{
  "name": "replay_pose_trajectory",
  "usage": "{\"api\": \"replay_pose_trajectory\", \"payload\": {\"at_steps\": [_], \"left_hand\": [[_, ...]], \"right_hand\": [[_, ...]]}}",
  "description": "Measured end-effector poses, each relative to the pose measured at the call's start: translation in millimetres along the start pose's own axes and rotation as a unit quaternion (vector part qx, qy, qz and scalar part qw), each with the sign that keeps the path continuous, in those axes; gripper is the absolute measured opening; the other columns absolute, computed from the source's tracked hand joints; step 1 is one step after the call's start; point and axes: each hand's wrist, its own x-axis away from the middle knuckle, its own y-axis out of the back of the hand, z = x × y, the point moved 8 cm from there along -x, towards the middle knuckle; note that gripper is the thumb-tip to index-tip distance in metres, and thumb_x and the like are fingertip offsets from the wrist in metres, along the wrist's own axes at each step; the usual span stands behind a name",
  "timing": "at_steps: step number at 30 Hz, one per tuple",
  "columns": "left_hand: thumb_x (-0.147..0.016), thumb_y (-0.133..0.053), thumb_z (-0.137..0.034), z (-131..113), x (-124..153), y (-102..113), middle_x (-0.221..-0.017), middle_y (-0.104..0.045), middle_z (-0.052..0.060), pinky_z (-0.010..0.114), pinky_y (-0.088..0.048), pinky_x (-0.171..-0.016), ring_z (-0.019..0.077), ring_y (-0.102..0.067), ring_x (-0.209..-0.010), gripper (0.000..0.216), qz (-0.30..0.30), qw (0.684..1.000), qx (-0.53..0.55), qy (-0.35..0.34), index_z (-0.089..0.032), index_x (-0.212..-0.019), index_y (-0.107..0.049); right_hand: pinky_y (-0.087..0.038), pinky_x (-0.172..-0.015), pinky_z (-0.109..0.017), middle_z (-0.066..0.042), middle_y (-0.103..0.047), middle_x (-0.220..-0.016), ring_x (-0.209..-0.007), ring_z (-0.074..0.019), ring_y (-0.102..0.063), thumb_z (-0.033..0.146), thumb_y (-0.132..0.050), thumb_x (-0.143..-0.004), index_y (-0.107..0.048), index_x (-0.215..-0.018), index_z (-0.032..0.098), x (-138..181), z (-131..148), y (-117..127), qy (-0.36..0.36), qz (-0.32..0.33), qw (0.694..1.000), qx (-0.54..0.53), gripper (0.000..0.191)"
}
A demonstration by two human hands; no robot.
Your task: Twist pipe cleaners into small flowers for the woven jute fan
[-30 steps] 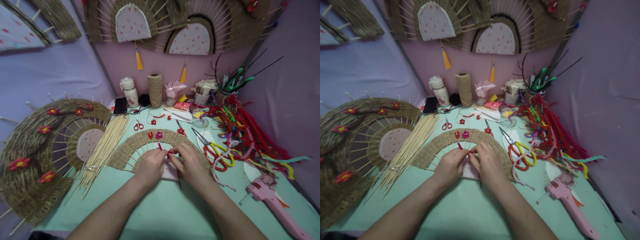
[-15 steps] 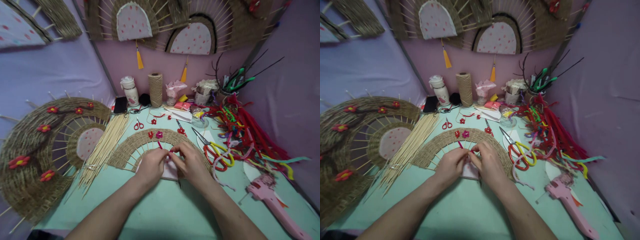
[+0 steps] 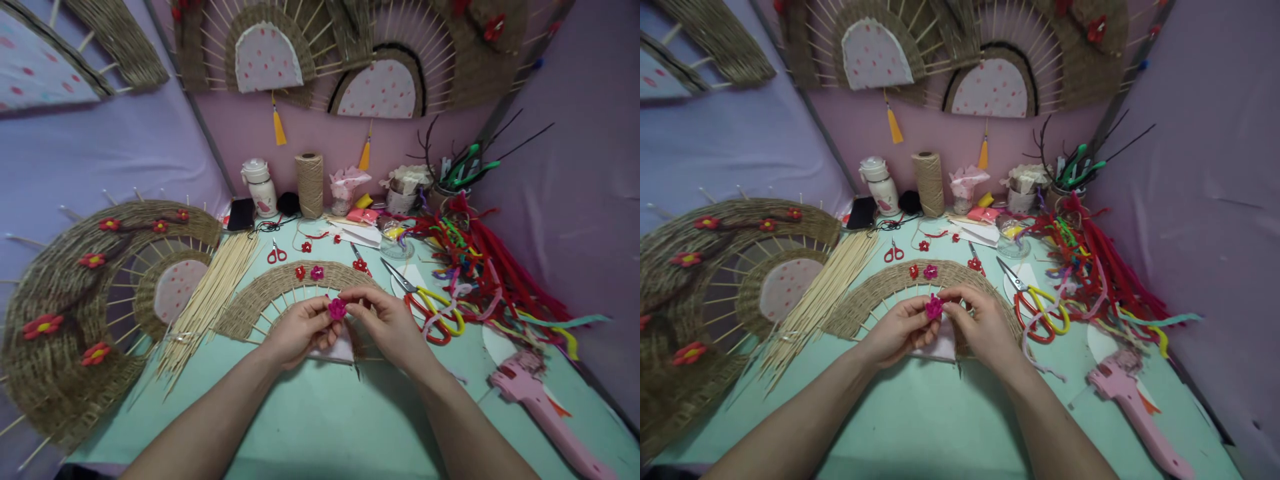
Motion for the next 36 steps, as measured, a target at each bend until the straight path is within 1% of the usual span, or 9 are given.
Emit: {"api": "replay_pose_trajectory", "payload": {"at_steps": [7,11,16,19,23,26,29,32,36], "left_hand": [[-0.073,-0.065,-0.039,-1.8,-0.6,0.2,-0.059,-0.055,-0.001,0.016,-0.034,-0.045,0.0051,-0.048,-0.047,0.028,-0.015,0.998,-0.051,-0.016,-0.014,-0.078,-0.056],[-0.076,-0.062,-0.037,-8.6,-0.2,2.4,-0.062,-0.055,-0.001,0.017,-0.035,-0.046,0.0056,-0.049,-0.049,0.024,-0.036,0.994,-0.091,-0.057,-0.014,-0.074,-0.056],[-0.081,-0.055,-0.036,-18.3,-1.3,9.6,-0.060,-0.056,-0.001,0.020,-0.038,-0.051,0.0072,-0.048,-0.050,0.022,-0.071,0.975,-0.168,-0.129,-0.015,-0.077,-0.059],[-0.082,-0.052,-0.035,-21.3,-1.9,16.0,-0.060,-0.056,-0.001,0.020,-0.038,-0.051,0.0081,-0.048,-0.052,0.021,-0.100,0.963,-0.195,-0.158,-0.015,-0.081,-0.060],[-0.081,-0.054,-0.033,-25.8,-0.4,23.4,-0.063,-0.053,-0.002,0.019,-0.037,-0.050,0.0075,-0.047,-0.052,0.019,-0.147,0.946,-0.217,-0.191,-0.016,-0.078,-0.061],[-0.079,-0.055,-0.034,-24.2,-2.7,22.0,-0.067,-0.051,-0.001,0.019,-0.037,-0.050,0.0074,-0.047,-0.053,0.020,-0.136,0.946,-0.223,-0.190,-0.015,-0.075,-0.061],[-0.076,-0.060,-0.035,-16.1,-7.3,17.6,-0.066,-0.050,-0.002,0.019,-0.037,-0.049,0.0071,-0.045,-0.052,0.021,-0.093,0.970,-0.162,-0.154,-0.015,-0.074,-0.059],[-0.067,-0.070,-0.028,-5.9,-9.4,12.9,-0.065,-0.050,-0.002,0.019,-0.038,-0.051,0.0064,-0.045,-0.054,0.019,-0.052,0.993,-0.026,-0.098,-0.015,-0.076,-0.059],[-0.058,-0.076,-0.018,1.4,-9.3,6.3,-0.070,-0.052,-0.001,0.018,-0.037,-0.052,0.0074,-0.048,-0.059,0.027,-0.010,0.996,0.067,-0.052,-0.015,-0.080,-0.060]], "right_hand": [[-0.044,-0.075,-0.028,-0.001,-0.065,-0.083,-0.080,-0.0154,-0.059,0.022,-0.053,-0.081,-0.065,-0.083,0.021,0.6,-0.2,-3.0,0.010,-0.015,1.000,0.009,0.012],[-0.044,-0.076,-0.029,-0.003,-0.064,-0.082,-0.082,-0.0165,-0.058,0.022,-0.054,-0.081,-0.065,-0.080,0.020,1.0,2.0,-3.6,0.023,-0.030,0.999,-0.015,0.011],[-0.044,-0.080,-0.030,-0.005,-0.064,-0.096,-0.091,-0.0174,-0.058,0.026,-0.052,-0.083,-0.065,-0.092,0.020,-1.0,-3.4,-0.4,-0.006,-0.063,0.995,-0.076,0.017],[-0.045,-0.073,-0.028,-0.005,-0.064,-0.088,-0.082,-0.0167,-0.058,0.032,-0.052,-0.083,-0.064,-0.086,0.018,-1.2,-6.1,-1.2,-0.028,-0.073,0.995,-0.064,0.019],[-0.042,-0.061,-0.024,-0.002,-0.062,-0.074,-0.068,-0.0140,-0.055,0.034,-0.058,-0.077,-0.062,-0.075,0.017,-0.8,-6.8,-10.8,-0.034,-0.045,0.998,-0.034,0.018],[-0.041,-0.060,-0.023,-0.001,-0.060,-0.071,-0.066,-0.0133,-0.054,0.032,-0.054,-0.079,-0.061,-0.073,0.017,-0.9,-7.9,-15.8,-0.038,-0.030,0.998,-0.033,0.018],[-0.039,-0.057,-0.022,0.001,-0.056,-0.066,-0.063,-0.0124,-0.051,0.030,-0.052,-0.079,-0.059,-0.071,0.017,-0.8,-9.8,-16.1,-0.059,-0.027,0.996,-0.065,0.018],[-0.038,-0.055,-0.021,0.002,-0.053,-0.063,-0.060,-0.0113,-0.049,0.029,-0.050,-0.079,-0.057,-0.071,0.017,0.0,-8.6,-18.8,-0.072,0.002,0.991,-0.115,0.016],[-0.040,-0.060,-0.022,0.002,-0.054,-0.068,-0.065,-0.0117,-0.051,0.027,-0.048,-0.081,-0.055,-0.073,0.018,0.7,0.0,-19.6,-0.029,0.021,0.991,-0.126,0.015]]}}
